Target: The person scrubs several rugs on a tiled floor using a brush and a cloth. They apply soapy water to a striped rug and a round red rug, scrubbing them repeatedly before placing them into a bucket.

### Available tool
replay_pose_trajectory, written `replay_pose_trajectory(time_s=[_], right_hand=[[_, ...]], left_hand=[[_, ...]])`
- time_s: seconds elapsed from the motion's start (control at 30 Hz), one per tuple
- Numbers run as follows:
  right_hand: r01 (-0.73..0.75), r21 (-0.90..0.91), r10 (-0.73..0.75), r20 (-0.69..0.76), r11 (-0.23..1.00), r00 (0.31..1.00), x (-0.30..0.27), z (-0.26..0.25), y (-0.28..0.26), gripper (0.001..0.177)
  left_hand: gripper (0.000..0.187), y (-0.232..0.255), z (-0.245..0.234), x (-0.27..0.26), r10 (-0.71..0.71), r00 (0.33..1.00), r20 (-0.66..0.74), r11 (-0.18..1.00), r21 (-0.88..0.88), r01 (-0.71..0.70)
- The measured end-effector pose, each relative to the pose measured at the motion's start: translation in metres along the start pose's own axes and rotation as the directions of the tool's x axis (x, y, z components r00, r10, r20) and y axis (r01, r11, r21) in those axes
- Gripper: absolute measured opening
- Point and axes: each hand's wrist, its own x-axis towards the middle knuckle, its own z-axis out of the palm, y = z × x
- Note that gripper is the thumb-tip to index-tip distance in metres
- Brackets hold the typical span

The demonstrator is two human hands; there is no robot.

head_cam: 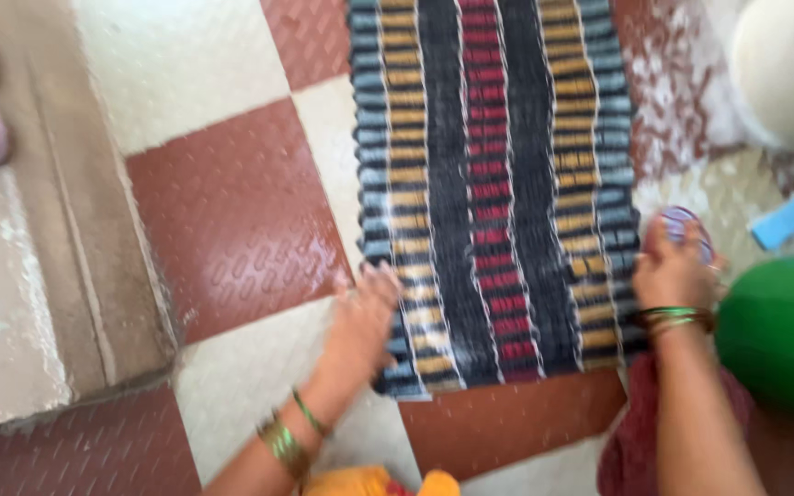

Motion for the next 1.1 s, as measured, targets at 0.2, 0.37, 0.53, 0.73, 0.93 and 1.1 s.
replay_pose_trajectory(time_s=[0.2, 0.37, 0.53, 0.73, 0.93, 1.1], right_hand=[[0.421, 0.286, -0.509, 0.446, 0.861, 0.736, 0.002, -0.023, -0.198, 0.029], [0.697, 0.376, -0.705, -0.144, 0.61, 0.695, 0.11, -0.01, -0.231, 0.063], [0.443, 0.285, -0.499, 0.168, 0.85, 0.85, 0.164, 0.005, -0.223, 0.048], [0.659, 0.586, -0.788, -0.057, 0.471, 0.613, 0.057, -0.023, -0.257, 0.037], [0.349, 0.455, -0.346, -0.092, 0.819, 0.934, 0.185, 0.033, -0.214, 0.054], [0.642, 0.543, -0.8, 0.097, 0.541, 0.592, 0.044, -0.023, -0.253, 0.053]], left_hand=[[0.087, 0.073, 0.035, -0.042, 0.371, 0.88, -0.297, 0.884, -0.177, -0.432], [0.088, 0.061, 0.049, -0.045, 0.393, 0.816, -0.424, 0.711, -0.423, -0.562], [0.086, 0.058, 0.061, -0.04, 0.258, 0.775, -0.577, 0.859, -0.231, -0.457], [0.103, 0.056, 0.061, -0.043, 0.425, 0.883, -0.201, 0.694, -0.553, -0.46], [0.097, 0.054, 0.063, -0.047, 0.284, 0.823, -0.492, 0.769, -0.397, -0.502], [0.103, 0.056, 0.065, -0.043, 0.364, 0.86, -0.358, 0.742, -0.447, -0.5]])
